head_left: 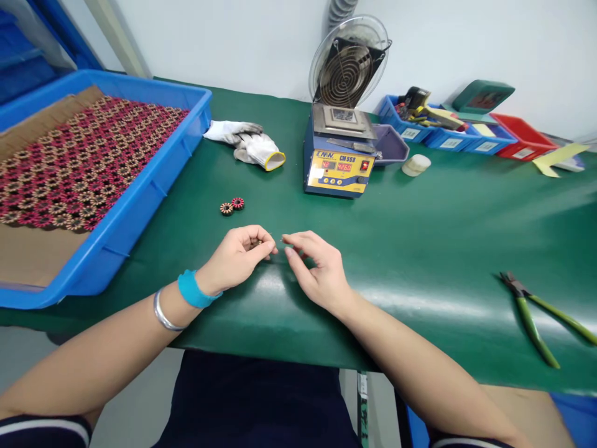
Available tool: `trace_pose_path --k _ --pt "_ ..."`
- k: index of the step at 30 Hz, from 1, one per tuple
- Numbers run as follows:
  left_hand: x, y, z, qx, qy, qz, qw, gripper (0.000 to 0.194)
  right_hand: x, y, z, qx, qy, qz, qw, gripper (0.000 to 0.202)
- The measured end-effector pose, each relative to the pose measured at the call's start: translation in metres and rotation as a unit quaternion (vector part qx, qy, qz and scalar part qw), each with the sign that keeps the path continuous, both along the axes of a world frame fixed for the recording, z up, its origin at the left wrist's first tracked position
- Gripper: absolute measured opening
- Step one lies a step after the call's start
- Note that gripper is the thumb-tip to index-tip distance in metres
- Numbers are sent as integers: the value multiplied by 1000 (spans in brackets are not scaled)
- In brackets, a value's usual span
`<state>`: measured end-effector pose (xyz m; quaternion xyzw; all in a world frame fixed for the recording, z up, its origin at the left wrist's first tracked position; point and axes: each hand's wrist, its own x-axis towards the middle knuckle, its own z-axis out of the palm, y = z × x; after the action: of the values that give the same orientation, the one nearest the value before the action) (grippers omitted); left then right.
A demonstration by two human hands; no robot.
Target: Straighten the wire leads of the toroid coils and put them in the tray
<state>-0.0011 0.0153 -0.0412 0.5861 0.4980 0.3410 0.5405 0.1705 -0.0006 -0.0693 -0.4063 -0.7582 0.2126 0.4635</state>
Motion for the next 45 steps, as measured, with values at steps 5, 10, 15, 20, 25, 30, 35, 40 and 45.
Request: trace_pose_path --k 5,10,15,20,25,30,35,40,45 --pt "0 0 -2 0 -12 0 1000 16 -3 -4 -3 9 -22 19 1000 26" --pt "1 -1 -2 5 -24 5 1000 14 -3 -5 -2 11 -17 25 999 26" --pt "1 -1 -3 6 -34 7 999 14 -5 -5 -3 12 -16 32 999 25" --pt "1 -1 -2 5 -34 6 999 15 -5 -6 -2 -1 -11 36 999 27" --pt "0 -1 -1 -2 -34 3 999 15 -3 -6 -1 -16 1 49 999 28" --pt "0 0 -2 -1 -39 6 999 16 -3 -5 0 -43 25 39 998 28" --pt "0 0 -2 4 -43 5 999 17 -3 -4 1 -39 41 40 998 24" --pt "0 0 -1 6 -42 4 999 17 -3 -5 2 -16 26 35 999 16" --pt "-1 0 0 2 -36 -2 999 19 -2 -4 2 10 11 32 999 18"
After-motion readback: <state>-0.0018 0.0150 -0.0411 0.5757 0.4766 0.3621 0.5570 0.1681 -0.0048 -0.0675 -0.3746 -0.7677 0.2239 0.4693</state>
